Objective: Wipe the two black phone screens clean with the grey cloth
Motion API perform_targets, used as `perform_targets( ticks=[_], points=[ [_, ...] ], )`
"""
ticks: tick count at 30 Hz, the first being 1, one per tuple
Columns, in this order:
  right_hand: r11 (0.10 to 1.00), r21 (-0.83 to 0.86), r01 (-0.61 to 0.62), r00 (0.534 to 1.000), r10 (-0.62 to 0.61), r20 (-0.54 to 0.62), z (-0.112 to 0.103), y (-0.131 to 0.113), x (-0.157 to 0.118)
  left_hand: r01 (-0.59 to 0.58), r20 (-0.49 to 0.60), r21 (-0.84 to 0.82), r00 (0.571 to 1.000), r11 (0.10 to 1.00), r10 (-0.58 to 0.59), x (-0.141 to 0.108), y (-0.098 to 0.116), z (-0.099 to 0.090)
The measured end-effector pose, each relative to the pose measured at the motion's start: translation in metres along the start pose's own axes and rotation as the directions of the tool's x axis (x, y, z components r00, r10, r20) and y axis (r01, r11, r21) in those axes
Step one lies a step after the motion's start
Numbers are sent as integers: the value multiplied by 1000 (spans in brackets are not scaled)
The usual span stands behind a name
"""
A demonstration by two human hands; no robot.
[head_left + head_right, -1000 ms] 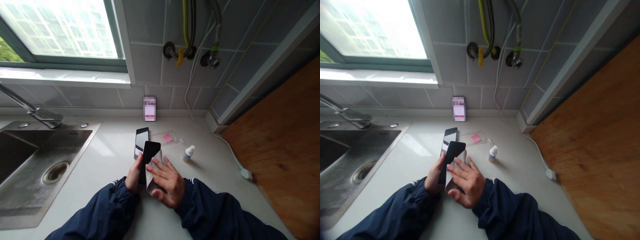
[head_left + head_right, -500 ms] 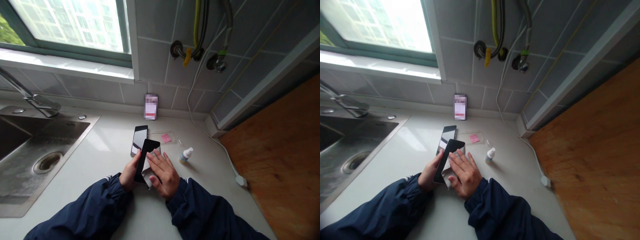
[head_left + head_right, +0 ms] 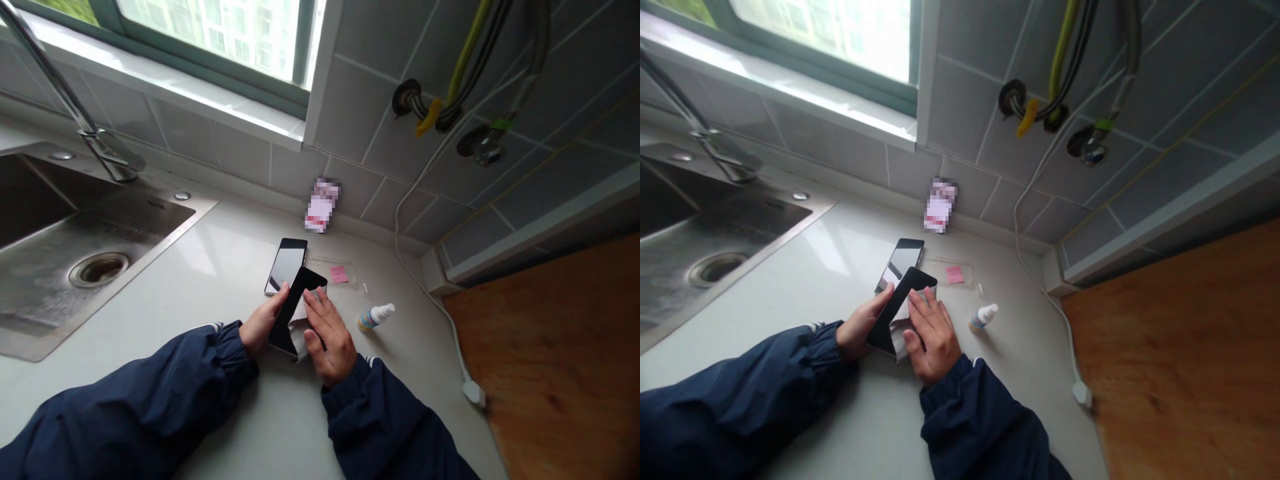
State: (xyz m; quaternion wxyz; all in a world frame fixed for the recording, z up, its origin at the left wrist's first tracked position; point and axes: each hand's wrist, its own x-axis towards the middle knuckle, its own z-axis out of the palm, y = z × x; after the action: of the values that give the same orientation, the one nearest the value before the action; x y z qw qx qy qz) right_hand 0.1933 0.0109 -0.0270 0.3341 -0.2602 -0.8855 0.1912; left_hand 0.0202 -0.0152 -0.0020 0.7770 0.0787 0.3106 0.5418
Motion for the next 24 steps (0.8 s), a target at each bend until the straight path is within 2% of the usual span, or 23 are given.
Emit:
perform_targets(
  ticks=[4, 8, 24],
  points=[
    [1000, 15, -3, 1000, 3, 26, 0, 0, 0, -54, 63, 17, 997, 998, 53, 2, -1, -3],
    [999, 35, -5, 1000, 4, 27, 0, 0, 1, -64, 106, 42, 993, 997, 59, 4, -1, -4],
    [998, 66, -10, 999, 7, 35, -1, -1, 2, -71, 84, 7, 994, 997, 70, 2, -2, -3]
  ],
)
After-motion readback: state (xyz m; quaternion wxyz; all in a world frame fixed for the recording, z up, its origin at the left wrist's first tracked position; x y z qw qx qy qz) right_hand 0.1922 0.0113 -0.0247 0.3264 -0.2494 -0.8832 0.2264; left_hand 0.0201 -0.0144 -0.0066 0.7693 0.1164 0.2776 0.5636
